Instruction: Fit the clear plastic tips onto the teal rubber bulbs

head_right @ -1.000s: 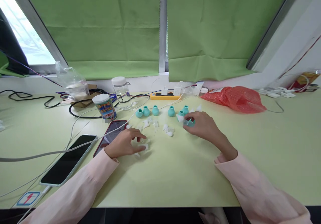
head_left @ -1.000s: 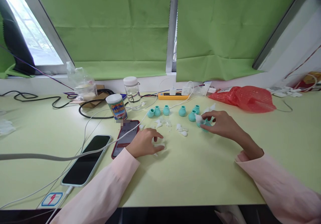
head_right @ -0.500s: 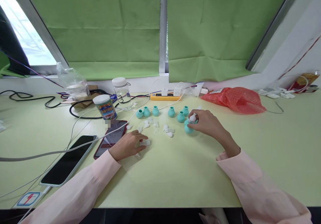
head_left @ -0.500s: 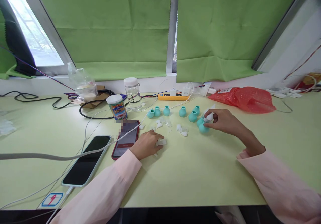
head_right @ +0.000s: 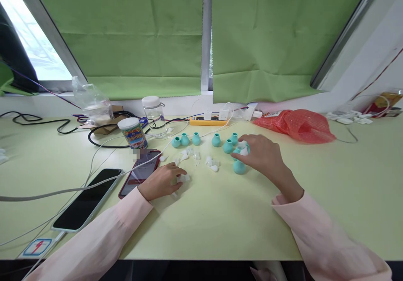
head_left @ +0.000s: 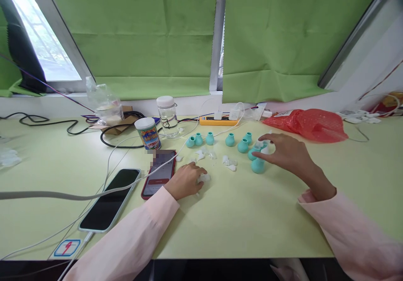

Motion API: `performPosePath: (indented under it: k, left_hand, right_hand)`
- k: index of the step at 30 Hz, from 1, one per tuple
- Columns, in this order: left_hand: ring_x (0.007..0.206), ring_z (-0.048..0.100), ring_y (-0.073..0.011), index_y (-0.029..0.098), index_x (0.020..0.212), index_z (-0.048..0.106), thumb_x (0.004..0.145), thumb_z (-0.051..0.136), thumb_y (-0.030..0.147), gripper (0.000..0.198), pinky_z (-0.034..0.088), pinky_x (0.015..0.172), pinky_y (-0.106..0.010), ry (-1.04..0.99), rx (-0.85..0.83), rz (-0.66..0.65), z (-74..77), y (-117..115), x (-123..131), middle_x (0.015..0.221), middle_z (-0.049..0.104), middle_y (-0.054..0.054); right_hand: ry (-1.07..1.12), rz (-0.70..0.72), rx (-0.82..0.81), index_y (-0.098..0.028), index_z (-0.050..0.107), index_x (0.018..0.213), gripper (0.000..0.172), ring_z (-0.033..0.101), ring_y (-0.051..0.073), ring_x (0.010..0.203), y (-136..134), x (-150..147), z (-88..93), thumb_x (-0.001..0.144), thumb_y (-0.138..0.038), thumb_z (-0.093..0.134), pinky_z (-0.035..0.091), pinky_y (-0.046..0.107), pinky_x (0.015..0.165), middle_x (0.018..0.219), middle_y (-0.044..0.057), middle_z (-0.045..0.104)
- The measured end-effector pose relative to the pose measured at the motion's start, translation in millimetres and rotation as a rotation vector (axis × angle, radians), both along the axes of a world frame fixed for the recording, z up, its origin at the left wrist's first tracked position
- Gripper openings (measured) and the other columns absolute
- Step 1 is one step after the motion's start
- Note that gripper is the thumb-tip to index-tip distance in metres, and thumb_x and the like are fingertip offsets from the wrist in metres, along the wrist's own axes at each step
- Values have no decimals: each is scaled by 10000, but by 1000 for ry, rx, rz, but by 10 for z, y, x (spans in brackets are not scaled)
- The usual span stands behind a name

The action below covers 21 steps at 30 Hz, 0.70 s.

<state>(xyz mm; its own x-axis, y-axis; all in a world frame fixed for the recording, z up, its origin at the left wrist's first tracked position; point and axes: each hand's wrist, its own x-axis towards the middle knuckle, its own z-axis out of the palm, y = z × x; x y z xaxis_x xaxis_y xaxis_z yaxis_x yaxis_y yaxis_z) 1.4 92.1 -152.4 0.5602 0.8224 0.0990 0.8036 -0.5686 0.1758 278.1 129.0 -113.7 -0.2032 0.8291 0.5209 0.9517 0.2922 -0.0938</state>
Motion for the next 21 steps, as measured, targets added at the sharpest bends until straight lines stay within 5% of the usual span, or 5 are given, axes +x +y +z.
performPosePath:
  k: [4, 8, 14, 21]
  left_hand:
    - [757, 544, -186, 164, 936, 547, 673, 504, 217, 271, 440, 670, -285, -80, -5, 38, 4, -38, 36, 784, 602, -59]
    - [738, 539, -178, 175, 869, 576, 652, 529, 222, 227, 439, 661, -268, -108, -32, -24, -51, -58, 75, 756, 607, -45]
    - [786, 522, -193, 168, 837, 606, 654, 565, 237, 200, 429, 680, -271, -109, -54, -50, -120, -35, 78, 763, 628, -51]
    - [783, 511, -203, 158, 850, 625, 715, 529, 267, 198, 408, 687, -287, -89, -42, -69, -154, -23, 77, 743, 607, -66]
  right_hand:
    - [-71, 229, 246, -176, 577, 890, 250, 479, 236, 866, -151, -311, -16, 764, -361, 466, 387, 309, 625, 876, 97, 573]
    - [-247, 570, 30, -182, 569, 920, 188, 479, 196, 813, -120, -711, -230, 796, -240, 440, 394, 275, 584, 832, 82, 561]
    - [-383, 475, -157, -154, 586, 824, 137, 429, 239, 880, 107, -1063, -556, 766, -216, 478, 362, 311, 617, 887, 116, 526]
    - [-372, 484, -205, -149, 578, 770, 181, 448, 210, 833, 111, -1062, -572, 800, -155, 400, 301, 331, 652, 785, 86, 559]
